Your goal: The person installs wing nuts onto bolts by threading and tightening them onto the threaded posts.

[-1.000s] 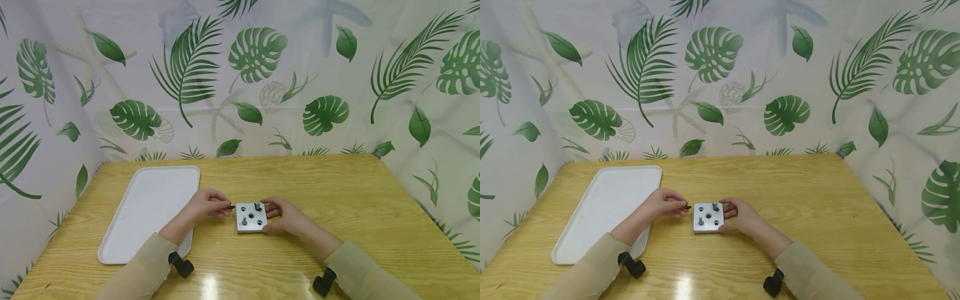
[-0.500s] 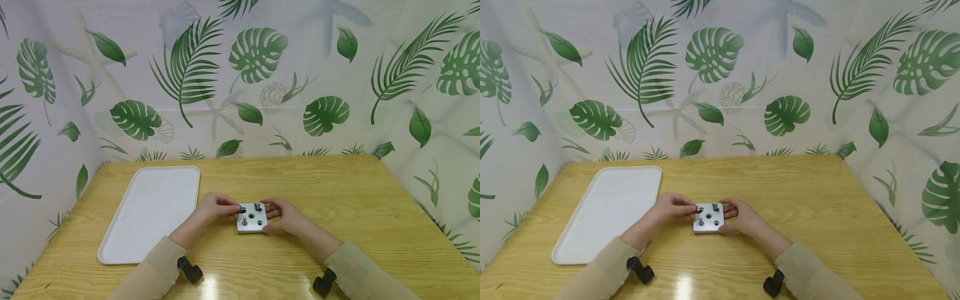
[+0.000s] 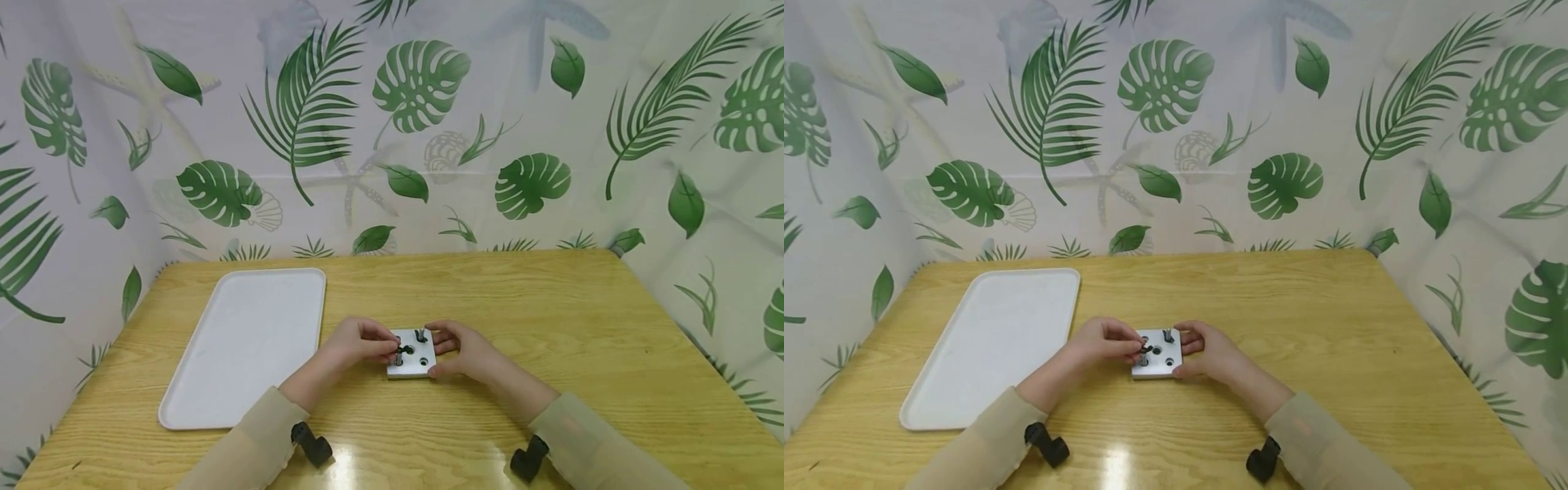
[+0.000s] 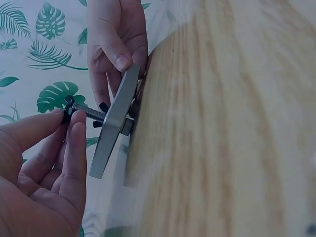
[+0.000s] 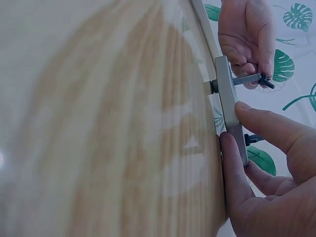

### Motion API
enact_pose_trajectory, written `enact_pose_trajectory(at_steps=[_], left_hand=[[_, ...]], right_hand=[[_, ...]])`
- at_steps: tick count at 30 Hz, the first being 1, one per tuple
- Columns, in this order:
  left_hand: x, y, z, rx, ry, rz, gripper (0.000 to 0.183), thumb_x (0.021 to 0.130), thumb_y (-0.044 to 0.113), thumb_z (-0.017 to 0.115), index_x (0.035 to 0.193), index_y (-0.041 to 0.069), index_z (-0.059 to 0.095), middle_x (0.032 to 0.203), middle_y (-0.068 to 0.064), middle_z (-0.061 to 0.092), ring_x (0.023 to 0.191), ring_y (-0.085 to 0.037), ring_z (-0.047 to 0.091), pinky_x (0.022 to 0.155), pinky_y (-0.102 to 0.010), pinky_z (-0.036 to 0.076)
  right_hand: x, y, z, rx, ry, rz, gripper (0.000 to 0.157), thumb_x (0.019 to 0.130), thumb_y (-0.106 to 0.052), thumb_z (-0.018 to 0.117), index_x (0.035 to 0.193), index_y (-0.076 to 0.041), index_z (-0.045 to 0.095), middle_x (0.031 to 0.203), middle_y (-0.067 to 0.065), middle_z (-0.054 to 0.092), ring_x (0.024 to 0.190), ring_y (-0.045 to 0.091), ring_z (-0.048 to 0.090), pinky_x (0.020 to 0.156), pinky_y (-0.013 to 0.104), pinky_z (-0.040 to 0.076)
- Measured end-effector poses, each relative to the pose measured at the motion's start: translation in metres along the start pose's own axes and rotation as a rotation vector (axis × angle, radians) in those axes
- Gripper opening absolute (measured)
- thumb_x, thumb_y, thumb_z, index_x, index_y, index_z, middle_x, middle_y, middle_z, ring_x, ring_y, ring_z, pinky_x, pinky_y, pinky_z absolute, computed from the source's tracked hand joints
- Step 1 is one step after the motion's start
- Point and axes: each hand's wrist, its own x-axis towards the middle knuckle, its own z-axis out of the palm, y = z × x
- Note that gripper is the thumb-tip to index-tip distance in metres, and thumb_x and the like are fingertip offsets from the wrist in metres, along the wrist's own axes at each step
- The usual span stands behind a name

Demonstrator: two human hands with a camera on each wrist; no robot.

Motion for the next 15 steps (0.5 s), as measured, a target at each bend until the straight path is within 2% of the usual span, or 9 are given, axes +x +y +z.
enact_pose_trajectory(at_steps=[5,15], left_hand=[[-0.0015,-0.0025,0.0002,-0.011,-0.009,0.005,0.018,0.098,-0.004,0.072,0.112,-0.015,0.074,0.099,-0.014,0.080,0.078,-0.007,0.074,0.078,-0.028,0.066],[-0.0060,-0.0018,0.0020,0.041,-0.016,0.043,0.018,0.095,-0.005,0.073,0.111,-0.015,0.074,0.100,-0.017,0.081,0.077,-0.005,0.073,0.079,-0.028,0.066]], right_hand=[[0.0022,0.0011,-0.0004,-0.003,0.007,0.018,0.083,0.079,0.001,0.091,0.152,0.001,0.051,0.133,0.020,0.064,0.116,0.026,0.067,0.103,0.037,0.052],[0.0005,0.0016,0.0001,-0.003,0.001,-0.001,0.084,0.079,0.002,0.090,0.152,0.003,0.050,0.133,0.022,0.064,0.116,0.027,0.068,0.104,0.044,0.053]])
